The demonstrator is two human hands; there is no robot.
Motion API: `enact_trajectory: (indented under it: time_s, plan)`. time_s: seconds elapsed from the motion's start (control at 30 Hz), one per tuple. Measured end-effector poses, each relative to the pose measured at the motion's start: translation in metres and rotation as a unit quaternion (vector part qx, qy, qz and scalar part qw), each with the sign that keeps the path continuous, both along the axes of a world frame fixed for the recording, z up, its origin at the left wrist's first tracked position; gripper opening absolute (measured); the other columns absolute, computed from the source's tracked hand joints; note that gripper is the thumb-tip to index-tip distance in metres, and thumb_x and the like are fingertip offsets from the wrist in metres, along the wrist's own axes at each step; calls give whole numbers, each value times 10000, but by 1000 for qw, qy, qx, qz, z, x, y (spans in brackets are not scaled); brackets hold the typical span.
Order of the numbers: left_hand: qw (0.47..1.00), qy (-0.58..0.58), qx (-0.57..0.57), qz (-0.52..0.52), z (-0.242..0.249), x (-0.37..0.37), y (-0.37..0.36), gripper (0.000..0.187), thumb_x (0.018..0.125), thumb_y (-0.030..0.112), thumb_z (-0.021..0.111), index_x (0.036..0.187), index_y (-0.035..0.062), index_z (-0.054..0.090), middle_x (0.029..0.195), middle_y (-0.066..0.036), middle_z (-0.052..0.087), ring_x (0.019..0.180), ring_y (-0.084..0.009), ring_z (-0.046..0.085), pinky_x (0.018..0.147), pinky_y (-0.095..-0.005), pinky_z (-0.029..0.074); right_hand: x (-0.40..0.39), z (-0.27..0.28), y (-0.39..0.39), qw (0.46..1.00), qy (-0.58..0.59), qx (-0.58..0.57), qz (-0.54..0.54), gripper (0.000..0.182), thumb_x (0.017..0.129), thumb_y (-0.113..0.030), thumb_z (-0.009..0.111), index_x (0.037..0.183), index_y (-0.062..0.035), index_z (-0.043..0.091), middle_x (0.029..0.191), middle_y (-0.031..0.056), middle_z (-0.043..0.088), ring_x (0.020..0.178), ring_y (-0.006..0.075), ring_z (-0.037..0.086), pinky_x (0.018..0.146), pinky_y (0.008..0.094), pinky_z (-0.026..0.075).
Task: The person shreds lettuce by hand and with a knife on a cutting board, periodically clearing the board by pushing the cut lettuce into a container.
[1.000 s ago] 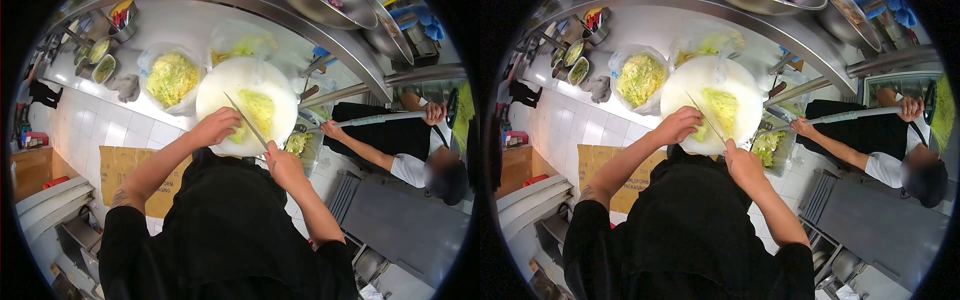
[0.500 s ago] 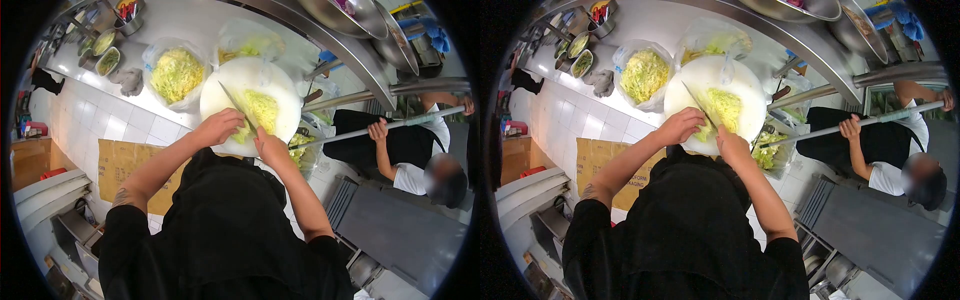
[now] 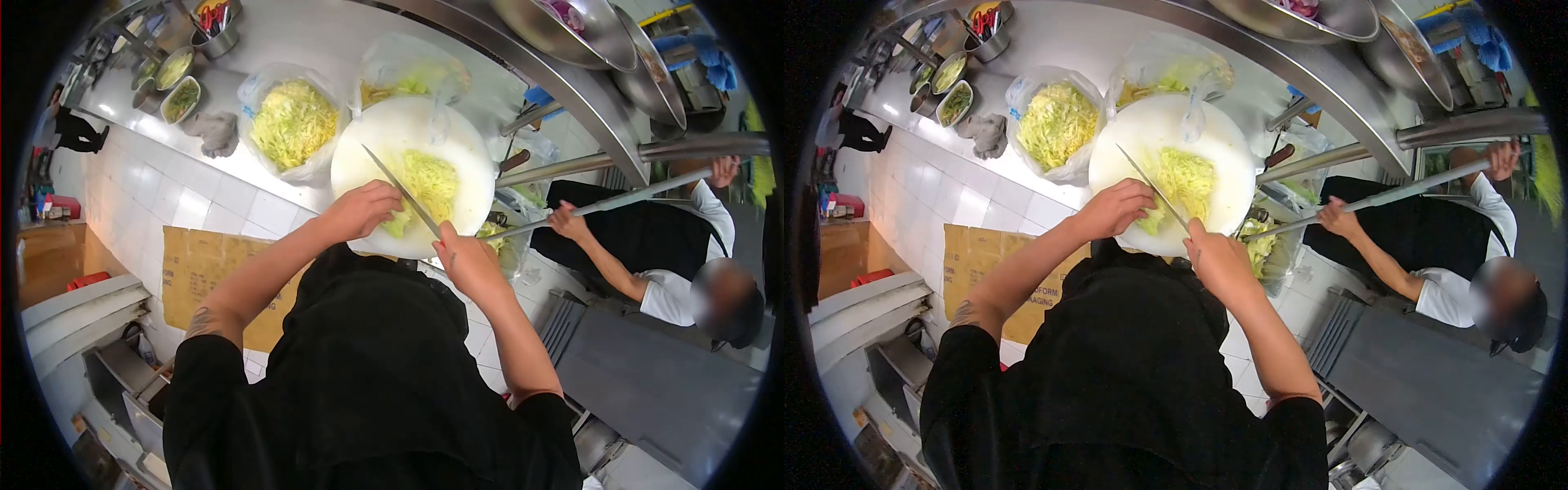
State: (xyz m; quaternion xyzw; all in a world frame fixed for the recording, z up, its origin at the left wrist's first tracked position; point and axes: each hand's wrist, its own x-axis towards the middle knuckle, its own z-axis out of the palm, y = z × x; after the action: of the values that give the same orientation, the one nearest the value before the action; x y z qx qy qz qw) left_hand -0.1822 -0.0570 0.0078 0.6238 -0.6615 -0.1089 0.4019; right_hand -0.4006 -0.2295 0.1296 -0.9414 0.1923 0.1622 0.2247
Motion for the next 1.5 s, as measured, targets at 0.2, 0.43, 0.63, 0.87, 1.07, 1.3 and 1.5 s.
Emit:
enact_trajectory:
  time_s: [0.2, 0.43, 0.63, 0.87, 1.07, 1.3, 1.5]
  plan:
    - [999, -38, -14, 5, 0, 1, 0, 352, 864, -18, 813, 1201, 61, 748, 1287, -86, 719, 1188, -331, 671, 1027, -426, 574, 14, -80, -7, 998, -63, -10, 11, 247, 1121, -271, 623, 1232, -67, 539, 820, 261, 757, 828, 510, 758, 748, 637, 567]
    - [999, -38, -20, 2, 1, 1, -2, 334, 851, -28, 800, 1169, 58, 747, 1257, -83, 729, 1151, -317, 691, 999, -418, 589, -18, 0, 4, 1000, 17, -13, -7, 227, 1122, -261, 612, 1207, -67, 533, 845, 265, 763, 848, 501, 761, 772, 633, 570]
    - [999, -49, -10, 14, 0, 0, 0, 267, 900, 20, 773, 1162, 67, 760, 1282, -66, 737, 1179, -293, 698, 996, -405, 602, 10, -52, -2, 999, -45, -13, 11, 215, 1124, -250, 607, 1187, -63, 521, 834, 272, 749, 837, 509, 749, 752, 639, 560]
    - [998, -53, -22, 24, -5, -3, 0, 315, 882, -7, 794, 1187, 67, 762, 1267, -75, 738, 1166, -302, 703, 1007, -414, 599, -1, -55, 2, 999, -28, -14, 11, 222, 1119, -250, 613, 1191, -59, 525, 862, 276, 753, 864, 516, 746, 758, 637, 557]
    - [999, -45, -10, 24, -7, -3, 0, 294, 881, -15, 794, 1162, 68, 767, 1242, -72, 745, 1147, -301, 710, 986, -407, 604, 3, -4, -1, 1000, -11, -1, 13, 232, 1117, -258, 615, 1210, -62, 531, 853, 277, 750, 846, 520, 745, 754, 641, 561]
    - [998, -37, -29, 47, -5, -7, 3, 265, 899, -14, 790, 1150, 70, 772, 1230, -69, 748, 1120, -304, 712, 961, -405, 608, 17, -72, -1, 999, -47, -7, 17, 233, 1111, -244, 630, 1210, -62, 523, 834, 272, 744, 843, 513, 746, 752, 641, 558]
    - [998, -33, -23, 49, -8, -9, 5, 222, 922, 8, 782, 1134, 72, 769, 1236, -70, 746, 1112, -309, 709, 954, -410, 606, -7, -24, 3, 999, -33, 14, 12, 233, 1107, -246, 635, 1186, -51, 533, 844, 260, 747, 838, 502, 746, 752, 631, 563]
